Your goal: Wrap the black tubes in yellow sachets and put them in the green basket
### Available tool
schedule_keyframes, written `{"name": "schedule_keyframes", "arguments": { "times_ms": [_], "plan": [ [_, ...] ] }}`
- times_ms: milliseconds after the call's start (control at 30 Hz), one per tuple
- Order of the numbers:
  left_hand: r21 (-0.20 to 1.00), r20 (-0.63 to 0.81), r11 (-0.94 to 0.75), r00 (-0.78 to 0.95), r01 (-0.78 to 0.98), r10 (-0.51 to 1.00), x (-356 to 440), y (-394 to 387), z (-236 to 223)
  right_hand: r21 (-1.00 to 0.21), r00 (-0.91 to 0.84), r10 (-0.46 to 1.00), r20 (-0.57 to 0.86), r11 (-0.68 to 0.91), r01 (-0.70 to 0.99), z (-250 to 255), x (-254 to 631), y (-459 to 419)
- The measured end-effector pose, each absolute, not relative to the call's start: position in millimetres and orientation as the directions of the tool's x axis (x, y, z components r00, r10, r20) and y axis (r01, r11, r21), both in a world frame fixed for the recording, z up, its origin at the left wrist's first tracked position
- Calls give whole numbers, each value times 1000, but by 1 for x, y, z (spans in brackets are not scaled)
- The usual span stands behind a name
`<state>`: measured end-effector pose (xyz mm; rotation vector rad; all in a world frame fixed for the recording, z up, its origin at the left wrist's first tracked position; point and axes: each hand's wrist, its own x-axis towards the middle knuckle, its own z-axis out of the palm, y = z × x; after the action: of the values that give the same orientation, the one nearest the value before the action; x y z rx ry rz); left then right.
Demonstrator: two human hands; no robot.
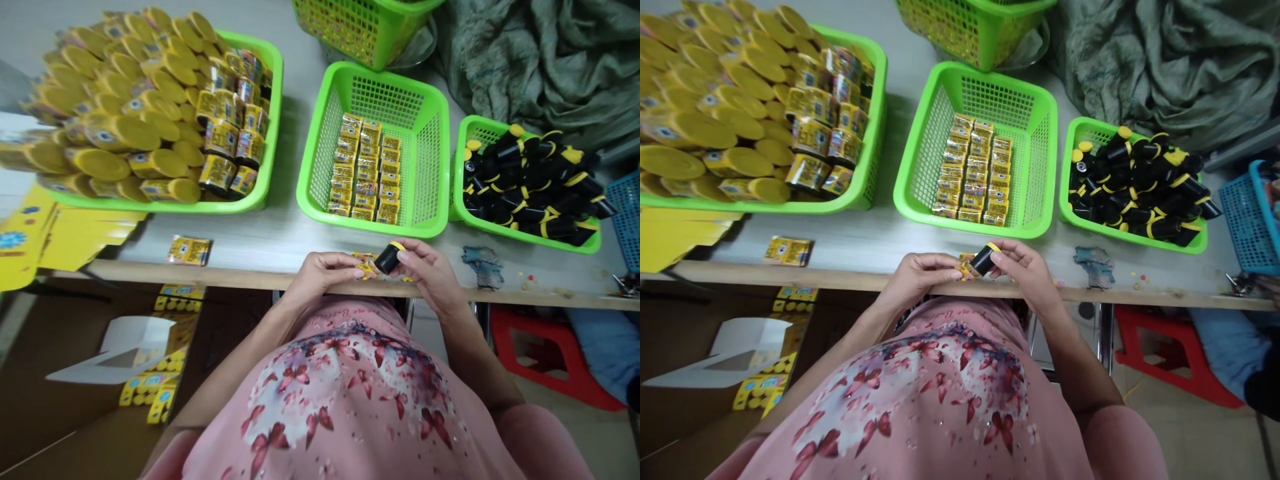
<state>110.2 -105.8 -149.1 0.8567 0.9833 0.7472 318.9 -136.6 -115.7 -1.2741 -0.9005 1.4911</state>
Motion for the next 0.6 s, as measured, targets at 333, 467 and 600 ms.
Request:
{"name": "schedule_keyframes", "arguments": {
  "times_ms": [333,467,600],
  "plan": [
    [838,-358,488,428,-246,830,115,-106,-149,-987,65,985,-158,-157,-25,-129,307,-137],
    [841,-380,484,373,-242,846,118,-104,-148,-996,81,993,-90,-92,10,-132,301,-138],
    [850,-364,459,340,-260,867,120,-104,-145,-998,69,997,-39,-42,52,-127,299,-140]
  ]
}}
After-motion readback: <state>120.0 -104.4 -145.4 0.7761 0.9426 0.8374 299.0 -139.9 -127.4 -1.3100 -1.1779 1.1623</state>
